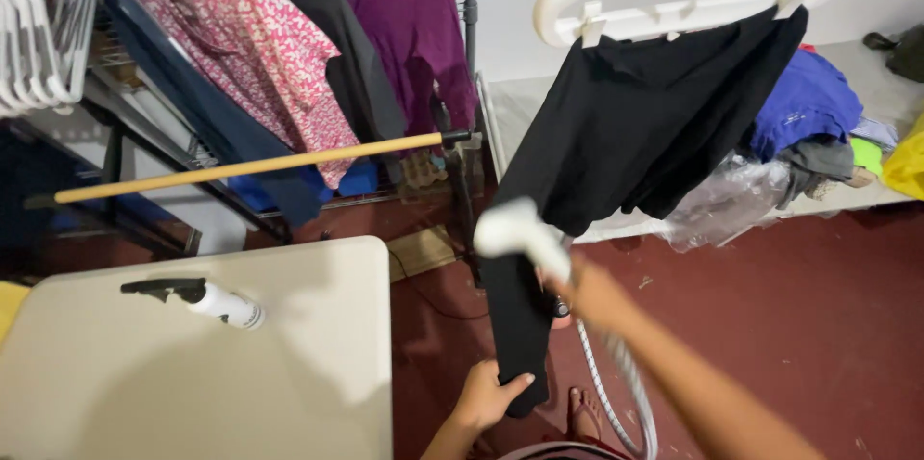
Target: The person folds a gray t-shirt on a white table and places it on a stack of other clothes. Then, the person picks up a black t-shirt, hangs it on a garment steamer, and uses the steamer to remove wrinkles from the fabric.
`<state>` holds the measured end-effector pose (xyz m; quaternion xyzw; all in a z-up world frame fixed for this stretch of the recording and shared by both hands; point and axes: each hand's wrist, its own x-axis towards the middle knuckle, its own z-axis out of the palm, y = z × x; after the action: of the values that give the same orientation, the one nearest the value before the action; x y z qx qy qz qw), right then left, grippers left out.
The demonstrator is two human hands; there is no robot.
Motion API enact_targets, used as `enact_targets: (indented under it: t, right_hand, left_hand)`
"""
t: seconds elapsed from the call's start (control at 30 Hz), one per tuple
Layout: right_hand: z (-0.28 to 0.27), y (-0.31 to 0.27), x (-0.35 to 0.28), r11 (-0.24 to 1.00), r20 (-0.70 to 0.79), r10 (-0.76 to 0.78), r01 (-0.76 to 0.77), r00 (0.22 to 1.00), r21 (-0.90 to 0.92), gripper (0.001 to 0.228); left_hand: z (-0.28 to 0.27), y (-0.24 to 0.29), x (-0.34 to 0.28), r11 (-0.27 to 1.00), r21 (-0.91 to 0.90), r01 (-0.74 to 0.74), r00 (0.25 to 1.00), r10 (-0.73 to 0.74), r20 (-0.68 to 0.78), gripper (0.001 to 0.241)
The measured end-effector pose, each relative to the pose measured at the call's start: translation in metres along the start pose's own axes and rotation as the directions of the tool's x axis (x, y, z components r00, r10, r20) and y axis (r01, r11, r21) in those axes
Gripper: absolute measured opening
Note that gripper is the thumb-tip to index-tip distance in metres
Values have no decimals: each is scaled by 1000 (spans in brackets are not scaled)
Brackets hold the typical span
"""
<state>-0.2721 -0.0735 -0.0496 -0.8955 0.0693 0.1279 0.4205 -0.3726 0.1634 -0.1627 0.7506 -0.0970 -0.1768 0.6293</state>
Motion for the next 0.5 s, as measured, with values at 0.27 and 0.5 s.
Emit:
enact_targets:
  t: [0.27,0.5]
  right_hand:
    - [-70,-64,59,999,-246,-8,18,969,41,59]
    - [19,-10,-13,998,99,51,-48,994,-30,56]
  left_hand:
    - [-4,-1,-11,979,90,182,983,-182,-10,31]
    - [-14,-11,-3,976,206,-63,993,83,-88,33]
